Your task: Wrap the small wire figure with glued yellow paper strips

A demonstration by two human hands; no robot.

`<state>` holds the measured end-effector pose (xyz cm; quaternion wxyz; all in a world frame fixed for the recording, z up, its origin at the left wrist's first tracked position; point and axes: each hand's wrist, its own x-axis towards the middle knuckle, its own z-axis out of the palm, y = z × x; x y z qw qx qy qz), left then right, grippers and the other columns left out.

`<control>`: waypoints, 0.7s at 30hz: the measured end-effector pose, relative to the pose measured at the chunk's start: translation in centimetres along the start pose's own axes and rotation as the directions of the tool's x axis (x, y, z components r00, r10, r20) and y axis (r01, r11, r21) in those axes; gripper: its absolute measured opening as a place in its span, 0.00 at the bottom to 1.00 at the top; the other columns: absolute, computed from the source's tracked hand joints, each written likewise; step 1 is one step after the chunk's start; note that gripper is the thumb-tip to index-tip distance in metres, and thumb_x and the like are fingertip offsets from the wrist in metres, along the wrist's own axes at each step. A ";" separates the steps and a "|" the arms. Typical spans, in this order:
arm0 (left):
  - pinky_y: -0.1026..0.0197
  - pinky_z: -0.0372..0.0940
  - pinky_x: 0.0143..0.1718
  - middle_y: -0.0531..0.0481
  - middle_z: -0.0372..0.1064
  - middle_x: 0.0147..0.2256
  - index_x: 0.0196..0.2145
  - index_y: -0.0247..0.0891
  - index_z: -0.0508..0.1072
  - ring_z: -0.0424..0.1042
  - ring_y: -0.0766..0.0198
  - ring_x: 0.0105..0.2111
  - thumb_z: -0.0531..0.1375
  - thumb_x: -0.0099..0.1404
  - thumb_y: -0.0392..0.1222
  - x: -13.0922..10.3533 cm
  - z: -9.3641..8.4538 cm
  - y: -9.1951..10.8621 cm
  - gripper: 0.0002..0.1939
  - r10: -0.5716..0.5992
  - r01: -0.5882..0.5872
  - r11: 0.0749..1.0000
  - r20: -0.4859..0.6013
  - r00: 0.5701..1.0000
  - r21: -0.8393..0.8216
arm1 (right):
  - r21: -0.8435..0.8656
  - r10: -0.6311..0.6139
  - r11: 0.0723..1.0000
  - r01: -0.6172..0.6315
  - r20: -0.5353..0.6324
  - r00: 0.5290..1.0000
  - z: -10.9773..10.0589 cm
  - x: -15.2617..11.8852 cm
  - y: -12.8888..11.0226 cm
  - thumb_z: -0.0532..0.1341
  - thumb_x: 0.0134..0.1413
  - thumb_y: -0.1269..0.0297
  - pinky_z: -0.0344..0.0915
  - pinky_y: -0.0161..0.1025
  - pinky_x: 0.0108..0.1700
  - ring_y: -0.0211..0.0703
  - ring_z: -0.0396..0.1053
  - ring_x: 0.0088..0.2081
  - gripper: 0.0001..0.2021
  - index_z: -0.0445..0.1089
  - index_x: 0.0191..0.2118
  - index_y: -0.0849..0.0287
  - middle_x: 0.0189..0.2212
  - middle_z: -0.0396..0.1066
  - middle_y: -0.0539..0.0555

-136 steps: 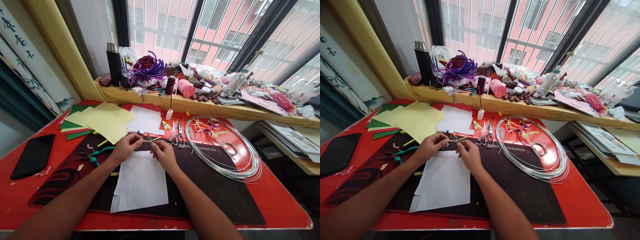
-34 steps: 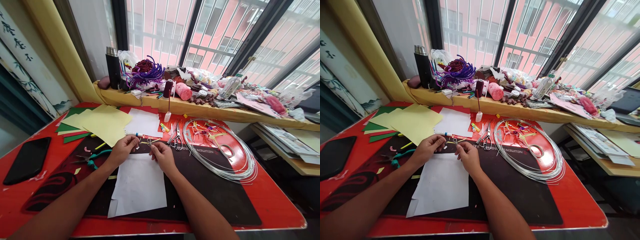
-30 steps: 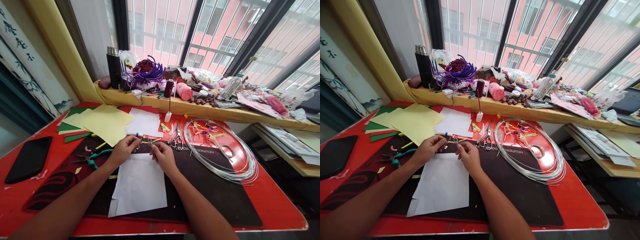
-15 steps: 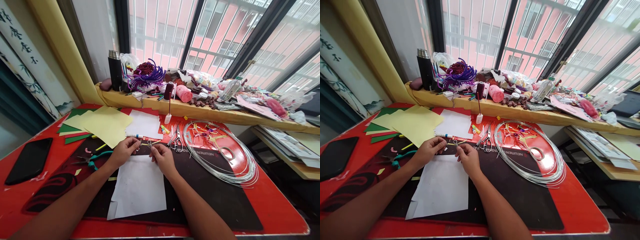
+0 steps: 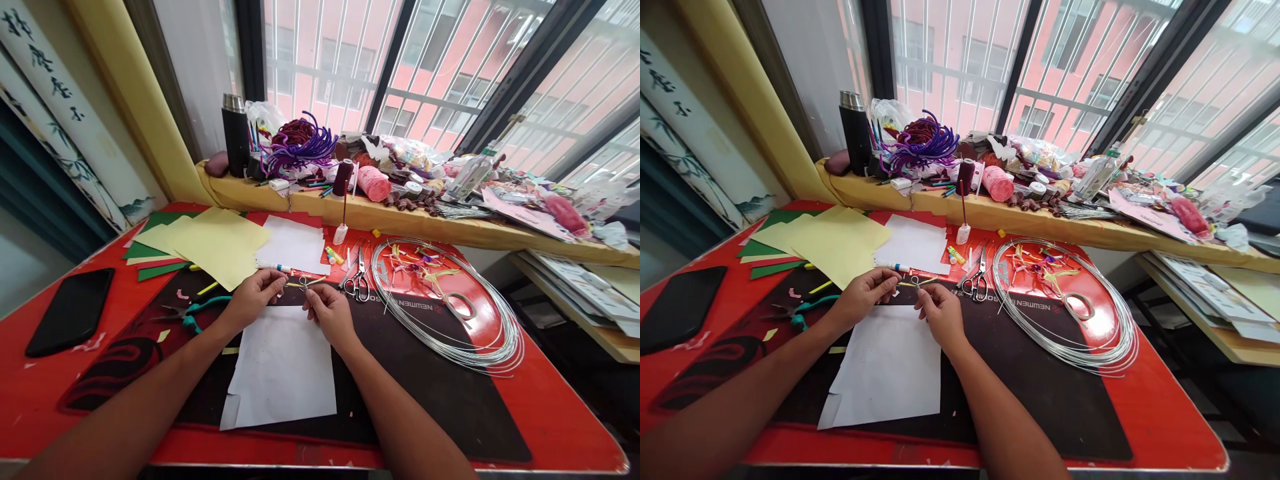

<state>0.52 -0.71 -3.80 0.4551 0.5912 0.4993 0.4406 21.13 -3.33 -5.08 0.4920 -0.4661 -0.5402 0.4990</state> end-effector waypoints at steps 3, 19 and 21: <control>0.60 0.65 0.30 0.51 0.74 0.30 0.45 0.39 0.80 0.70 0.62 0.27 0.64 0.64 0.64 0.0 0.0 0.3 0.25 -0.011 0.011 1.000 0.016 1.000 0.012 | -0.011 0.004 1.000 -0.004 -0.001 1.000 0.0 0.0 0.0 0.65 0.62 0.49 0.59 0.34 0.22 0.37 0.66 0.21 0.15 0.74 0.35 0.57 0.24 0.75 0.51; 0.59 0.66 0.30 0.50 0.74 0.29 0.32 0.41 0.75 0.69 0.61 0.26 0.61 0.67 0.65 -0.4 0.2 1.3 0.24 0.032 -0.036 0.997 0.054 0.998 0.072 | -0.029 0.009 1.000 -0.008 0.016 1.000 0.0 0.0 -0.1 0.65 0.62 0.49 0.59 0.35 0.23 0.38 0.66 0.20 0.15 0.74 0.34 0.57 0.23 0.74 0.50; 0.59 0.66 0.30 0.51 0.74 0.29 0.31 0.41 0.74 0.69 0.61 0.26 0.61 0.67 0.65 -0.4 0.2 1.4 0.23 0.033 -0.037 0.997 0.059 0.998 0.066 | -0.024 0.009 1.000 -0.009 0.019 1.000 0.0 0.0 0.0 0.64 0.62 0.49 0.59 0.35 0.23 0.38 0.66 0.20 0.15 0.74 0.35 0.56 0.24 0.74 0.50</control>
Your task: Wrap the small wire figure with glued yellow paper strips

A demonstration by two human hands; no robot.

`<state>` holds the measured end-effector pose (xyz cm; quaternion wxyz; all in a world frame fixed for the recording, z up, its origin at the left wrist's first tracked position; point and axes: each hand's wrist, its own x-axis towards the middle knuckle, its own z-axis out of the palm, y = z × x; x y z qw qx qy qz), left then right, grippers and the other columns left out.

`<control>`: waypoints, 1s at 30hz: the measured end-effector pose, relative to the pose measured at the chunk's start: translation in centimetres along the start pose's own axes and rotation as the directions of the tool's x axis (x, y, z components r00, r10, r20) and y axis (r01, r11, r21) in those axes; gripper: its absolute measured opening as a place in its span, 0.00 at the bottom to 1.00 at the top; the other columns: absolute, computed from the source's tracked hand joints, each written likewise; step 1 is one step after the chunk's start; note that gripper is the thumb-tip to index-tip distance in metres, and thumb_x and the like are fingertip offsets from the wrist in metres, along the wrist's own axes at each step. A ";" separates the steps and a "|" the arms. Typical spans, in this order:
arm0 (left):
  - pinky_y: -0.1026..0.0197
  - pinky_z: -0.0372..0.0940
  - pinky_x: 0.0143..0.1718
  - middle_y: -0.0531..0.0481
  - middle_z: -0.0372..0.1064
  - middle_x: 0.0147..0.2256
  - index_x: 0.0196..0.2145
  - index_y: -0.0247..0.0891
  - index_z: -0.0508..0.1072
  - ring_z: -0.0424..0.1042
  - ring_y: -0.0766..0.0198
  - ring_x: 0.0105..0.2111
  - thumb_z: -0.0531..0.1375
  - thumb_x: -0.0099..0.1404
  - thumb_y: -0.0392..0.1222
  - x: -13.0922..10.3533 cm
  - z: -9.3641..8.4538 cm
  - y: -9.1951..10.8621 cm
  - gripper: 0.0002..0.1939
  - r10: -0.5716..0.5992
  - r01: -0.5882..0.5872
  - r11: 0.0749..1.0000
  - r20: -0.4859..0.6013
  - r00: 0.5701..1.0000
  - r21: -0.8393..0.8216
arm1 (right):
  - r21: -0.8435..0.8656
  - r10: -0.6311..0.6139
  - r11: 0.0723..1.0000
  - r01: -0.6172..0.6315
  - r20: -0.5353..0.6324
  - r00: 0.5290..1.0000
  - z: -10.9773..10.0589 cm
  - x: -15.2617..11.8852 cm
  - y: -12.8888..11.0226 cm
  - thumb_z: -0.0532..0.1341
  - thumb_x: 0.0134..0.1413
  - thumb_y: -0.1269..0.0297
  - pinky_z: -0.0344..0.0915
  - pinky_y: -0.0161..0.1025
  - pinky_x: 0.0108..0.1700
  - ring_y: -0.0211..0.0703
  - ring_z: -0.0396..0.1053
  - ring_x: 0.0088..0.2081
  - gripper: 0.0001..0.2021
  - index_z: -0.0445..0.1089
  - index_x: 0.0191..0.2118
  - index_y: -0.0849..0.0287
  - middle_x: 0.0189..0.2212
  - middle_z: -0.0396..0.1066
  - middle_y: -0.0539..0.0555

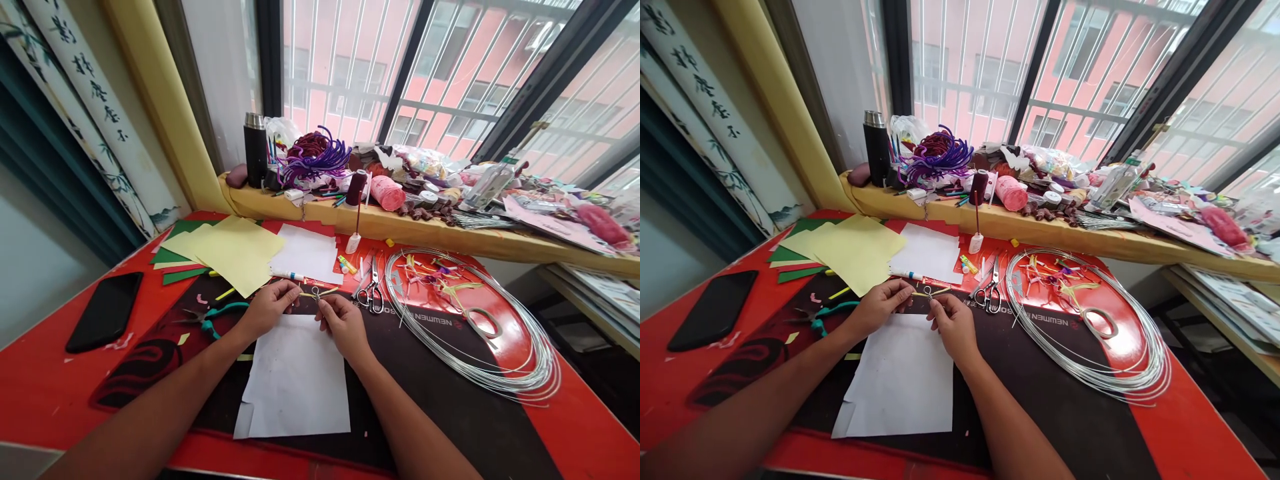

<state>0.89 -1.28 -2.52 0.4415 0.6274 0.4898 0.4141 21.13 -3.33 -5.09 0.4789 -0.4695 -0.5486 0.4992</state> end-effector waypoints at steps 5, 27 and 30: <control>0.59 0.65 0.31 0.51 0.73 0.29 0.31 0.41 0.74 0.68 0.62 0.27 0.60 0.69 0.63 0.0 0.0 -0.2 0.22 0.000 0.000 1.000 0.015 1.000 -0.003 | -0.002 -0.009 1.000 0.009 0.000 1.000 0.0 0.0 0.2 0.64 0.63 0.50 0.59 0.35 0.23 0.38 0.67 0.21 0.14 0.75 0.36 0.56 0.24 0.75 0.50; 0.60 0.65 0.31 0.52 0.73 0.29 0.32 0.40 0.74 0.69 0.63 0.27 0.63 0.66 0.63 -0.1 0.0 -0.2 0.22 -0.025 0.025 1.000 0.023 0.999 -0.004 | -0.035 -0.008 0.999 0.007 -0.007 1.000 0.0 -0.2 -0.6 0.65 0.63 0.52 0.58 0.33 0.22 0.37 0.66 0.21 0.14 0.74 0.35 0.58 0.24 0.76 0.52; 0.60 0.65 0.31 0.52 0.73 0.29 0.32 0.40 0.74 0.68 0.63 0.27 0.63 0.66 0.63 -0.1 0.0 -0.3 0.21 -0.023 0.023 1.000 0.015 1.000 -0.007 | -0.036 -0.001 0.999 0.001 -0.001 1.000 0.0 -0.2 -0.7 0.64 0.63 0.52 0.57 0.34 0.22 0.37 0.66 0.21 0.14 0.74 0.34 0.58 0.24 0.76 0.52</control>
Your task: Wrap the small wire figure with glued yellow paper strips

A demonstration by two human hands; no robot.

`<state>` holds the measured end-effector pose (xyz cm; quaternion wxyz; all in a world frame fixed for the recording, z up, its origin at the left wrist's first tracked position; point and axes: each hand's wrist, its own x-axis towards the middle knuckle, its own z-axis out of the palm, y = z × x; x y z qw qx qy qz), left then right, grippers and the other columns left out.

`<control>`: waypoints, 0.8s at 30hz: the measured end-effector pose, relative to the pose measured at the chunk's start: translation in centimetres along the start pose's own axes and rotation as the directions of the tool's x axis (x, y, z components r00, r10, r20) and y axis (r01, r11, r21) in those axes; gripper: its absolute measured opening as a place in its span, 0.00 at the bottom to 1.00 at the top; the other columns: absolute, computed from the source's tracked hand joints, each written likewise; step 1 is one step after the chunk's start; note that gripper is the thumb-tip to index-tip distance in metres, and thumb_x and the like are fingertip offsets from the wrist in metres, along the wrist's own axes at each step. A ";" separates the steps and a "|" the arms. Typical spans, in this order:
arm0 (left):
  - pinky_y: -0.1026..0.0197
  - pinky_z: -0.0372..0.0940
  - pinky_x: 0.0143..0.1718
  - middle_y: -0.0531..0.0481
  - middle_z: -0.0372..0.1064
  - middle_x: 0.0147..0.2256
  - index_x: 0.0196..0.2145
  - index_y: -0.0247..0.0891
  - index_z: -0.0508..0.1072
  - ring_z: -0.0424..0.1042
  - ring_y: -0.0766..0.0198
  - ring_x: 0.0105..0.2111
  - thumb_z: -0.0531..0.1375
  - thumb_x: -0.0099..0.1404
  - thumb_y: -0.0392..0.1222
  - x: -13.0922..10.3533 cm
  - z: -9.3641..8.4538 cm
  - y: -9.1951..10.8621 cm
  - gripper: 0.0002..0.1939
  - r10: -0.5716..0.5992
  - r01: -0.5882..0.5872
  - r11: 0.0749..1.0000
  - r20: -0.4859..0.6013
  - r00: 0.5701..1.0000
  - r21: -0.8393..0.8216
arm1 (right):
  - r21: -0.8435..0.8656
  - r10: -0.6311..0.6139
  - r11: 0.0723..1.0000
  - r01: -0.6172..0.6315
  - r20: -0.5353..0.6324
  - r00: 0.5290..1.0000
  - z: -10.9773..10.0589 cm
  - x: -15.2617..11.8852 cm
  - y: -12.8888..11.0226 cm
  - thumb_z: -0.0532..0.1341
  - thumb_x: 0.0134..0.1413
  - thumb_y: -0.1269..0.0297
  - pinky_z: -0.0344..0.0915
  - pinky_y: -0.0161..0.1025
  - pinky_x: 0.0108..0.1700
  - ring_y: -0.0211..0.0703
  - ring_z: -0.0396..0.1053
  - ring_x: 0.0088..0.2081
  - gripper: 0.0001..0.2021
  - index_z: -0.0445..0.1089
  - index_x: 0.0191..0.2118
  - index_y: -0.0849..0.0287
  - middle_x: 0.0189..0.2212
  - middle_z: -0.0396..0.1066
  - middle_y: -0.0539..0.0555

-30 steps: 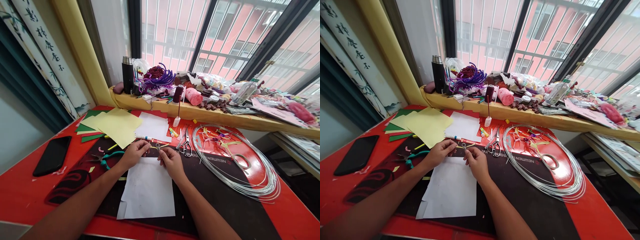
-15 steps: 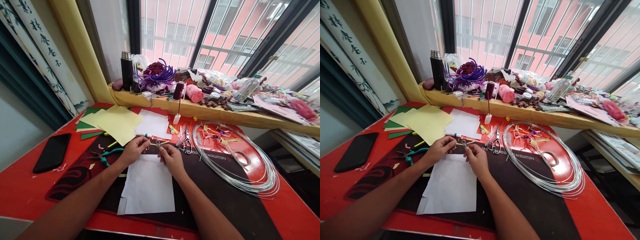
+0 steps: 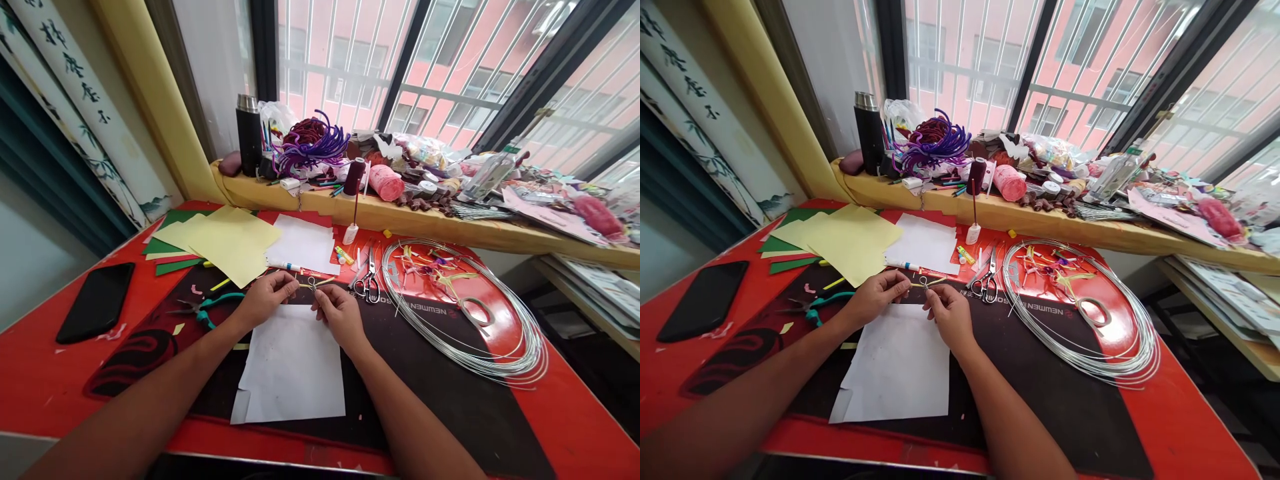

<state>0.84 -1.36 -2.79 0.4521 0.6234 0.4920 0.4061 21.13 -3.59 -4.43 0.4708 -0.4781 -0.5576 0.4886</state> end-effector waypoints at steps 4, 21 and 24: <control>0.60 0.65 0.31 0.53 0.73 0.29 0.32 0.40 0.74 0.68 0.63 0.27 0.64 0.66 0.62 0.0 0.0 -0.1 0.21 0.001 -0.001 1.000 -0.005 1.000 -0.004 | 0.007 0.007 1.000 -0.007 0.005 1.000 0.0 0.0 -0.1 0.64 0.62 0.52 0.56 0.34 0.22 0.37 0.65 0.21 0.14 0.74 0.33 0.57 0.24 0.75 0.51; 0.60 0.63 0.31 0.52 0.71 0.27 0.30 0.40 0.73 0.66 0.63 0.27 0.63 0.65 0.65 0.3 -0.2 -0.3 0.24 -0.023 0.021 0.998 -0.032 0.999 -0.057 | 0.040 -0.001 0.999 0.001 -0.009 1.000 0.1 0.2 0.4 0.65 0.62 0.52 0.60 0.34 0.23 0.37 0.67 0.21 0.13 0.74 0.35 0.57 0.24 0.76 0.51; 0.60 0.63 0.31 0.52 0.72 0.29 0.35 0.40 0.76 0.68 0.63 0.27 0.63 0.64 0.66 0.4 -0.2 -0.5 0.24 -0.043 0.041 0.997 -0.038 0.998 -0.064 | 0.037 0.000 0.999 0.000 -0.001 1.000 0.1 0.2 0.5 0.65 0.62 0.52 0.60 0.34 0.23 0.37 0.67 0.21 0.13 0.75 0.36 0.57 0.24 0.76 0.51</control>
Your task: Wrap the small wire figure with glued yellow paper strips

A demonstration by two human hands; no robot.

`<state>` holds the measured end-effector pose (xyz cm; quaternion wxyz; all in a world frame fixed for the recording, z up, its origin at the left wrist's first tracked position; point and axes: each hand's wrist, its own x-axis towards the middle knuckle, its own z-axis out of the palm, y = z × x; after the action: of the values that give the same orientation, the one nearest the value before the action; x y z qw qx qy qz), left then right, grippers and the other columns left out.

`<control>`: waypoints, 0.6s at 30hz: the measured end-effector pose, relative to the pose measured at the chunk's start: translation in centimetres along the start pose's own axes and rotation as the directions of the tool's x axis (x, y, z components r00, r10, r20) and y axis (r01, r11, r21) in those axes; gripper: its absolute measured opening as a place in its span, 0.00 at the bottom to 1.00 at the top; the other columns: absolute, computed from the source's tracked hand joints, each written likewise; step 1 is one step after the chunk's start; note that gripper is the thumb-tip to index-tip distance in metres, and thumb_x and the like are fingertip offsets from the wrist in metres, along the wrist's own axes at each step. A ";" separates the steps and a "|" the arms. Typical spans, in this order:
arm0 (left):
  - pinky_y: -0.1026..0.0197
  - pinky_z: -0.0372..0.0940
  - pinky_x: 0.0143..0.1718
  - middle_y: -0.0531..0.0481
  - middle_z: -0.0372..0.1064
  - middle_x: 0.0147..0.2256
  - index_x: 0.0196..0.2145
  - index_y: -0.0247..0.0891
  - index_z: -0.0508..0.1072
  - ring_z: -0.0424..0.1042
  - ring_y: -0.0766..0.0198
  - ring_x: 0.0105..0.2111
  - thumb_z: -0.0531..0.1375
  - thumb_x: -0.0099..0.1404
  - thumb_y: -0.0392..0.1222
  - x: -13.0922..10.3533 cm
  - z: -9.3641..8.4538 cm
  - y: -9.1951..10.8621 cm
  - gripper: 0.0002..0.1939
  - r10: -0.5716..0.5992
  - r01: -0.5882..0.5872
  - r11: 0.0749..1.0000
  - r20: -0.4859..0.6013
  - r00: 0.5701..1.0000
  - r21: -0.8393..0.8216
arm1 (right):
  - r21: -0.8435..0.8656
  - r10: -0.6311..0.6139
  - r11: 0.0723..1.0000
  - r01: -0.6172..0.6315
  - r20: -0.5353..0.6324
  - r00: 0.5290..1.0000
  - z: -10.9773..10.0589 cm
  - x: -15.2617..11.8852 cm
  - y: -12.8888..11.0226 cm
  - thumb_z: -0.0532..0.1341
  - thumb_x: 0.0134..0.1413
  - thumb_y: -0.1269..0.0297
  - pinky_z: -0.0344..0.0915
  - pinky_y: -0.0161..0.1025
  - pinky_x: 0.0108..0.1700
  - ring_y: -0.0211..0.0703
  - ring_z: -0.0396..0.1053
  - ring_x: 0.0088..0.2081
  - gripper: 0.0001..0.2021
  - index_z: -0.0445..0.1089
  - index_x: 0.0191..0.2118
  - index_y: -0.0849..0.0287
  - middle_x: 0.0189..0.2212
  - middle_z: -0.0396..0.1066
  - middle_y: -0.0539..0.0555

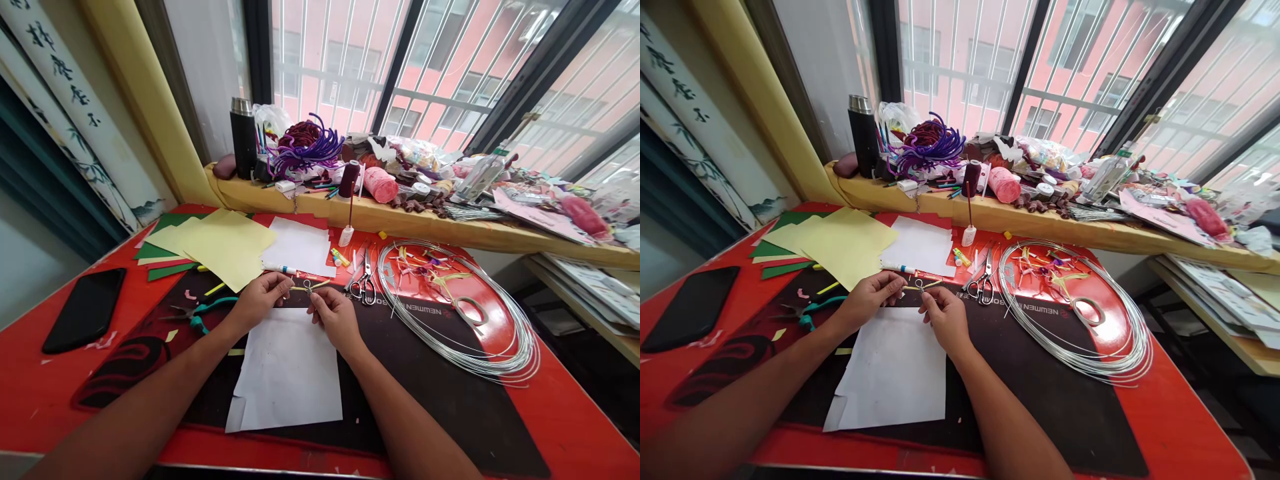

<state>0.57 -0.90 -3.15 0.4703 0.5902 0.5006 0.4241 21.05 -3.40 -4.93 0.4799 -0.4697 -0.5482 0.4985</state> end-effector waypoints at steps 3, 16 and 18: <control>0.59 0.64 0.31 0.53 0.72 0.29 0.36 0.40 0.76 0.68 0.63 0.26 0.65 0.63 0.65 0.0 0.0 -0.1 0.23 0.004 -0.004 1.000 0.012 1.000 0.014 | -0.001 -0.001 1.000 0.001 -0.005 1.000 0.0 0.0 -0.1 0.65 0.62 0.52 0.60 0.34 0.23 0.38 0.67 0.21 0.13 0.74 0.35 0.57 0.24 0.76 0.51; 0.60 0.66 0.32 0.53 0.72 0.29 0.34 0.40 0.75 0.69 0.63 0.28 0.64 0.66 0.59 0.0 0.0 -0.8 0.18 0.052 -0.052 0.995 0.009 0.999 0.087 | 0.006 -0.009 1.000 0.009 0.000 1.000 0.1 -0.2 -0.1 0.65 0.62 0.52 0.60 0.33 0.23 0.37 0.67 0.21 0.13 0.75 0.37 0.57 0.24 0.75 0.50; 0.61 0.66 0.31 0.53 0.72 0.29 0.34 0.40 0.75 0.69 0.63 0.28 0.64 0.67 0.59 0.0 0.1 -0.9 0.19 0.048 -0.048 0.995 0.005 0.999 0.083 | 0.002 -0.009 1.000 0.009 0.002 1.000 0.1 -0.1 0.0 0.65 0.62 0.52 0.60 0.33 0.23 0.38 0.67 0.21 0.13 0.75 0.37 0.57 0.24 0.75 0.51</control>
<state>0.46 -0.86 -4.01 0.4357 0.6218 0.5028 0.4132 20.98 -3.54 -4.93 0.4820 -0.4661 -0.5503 0.4976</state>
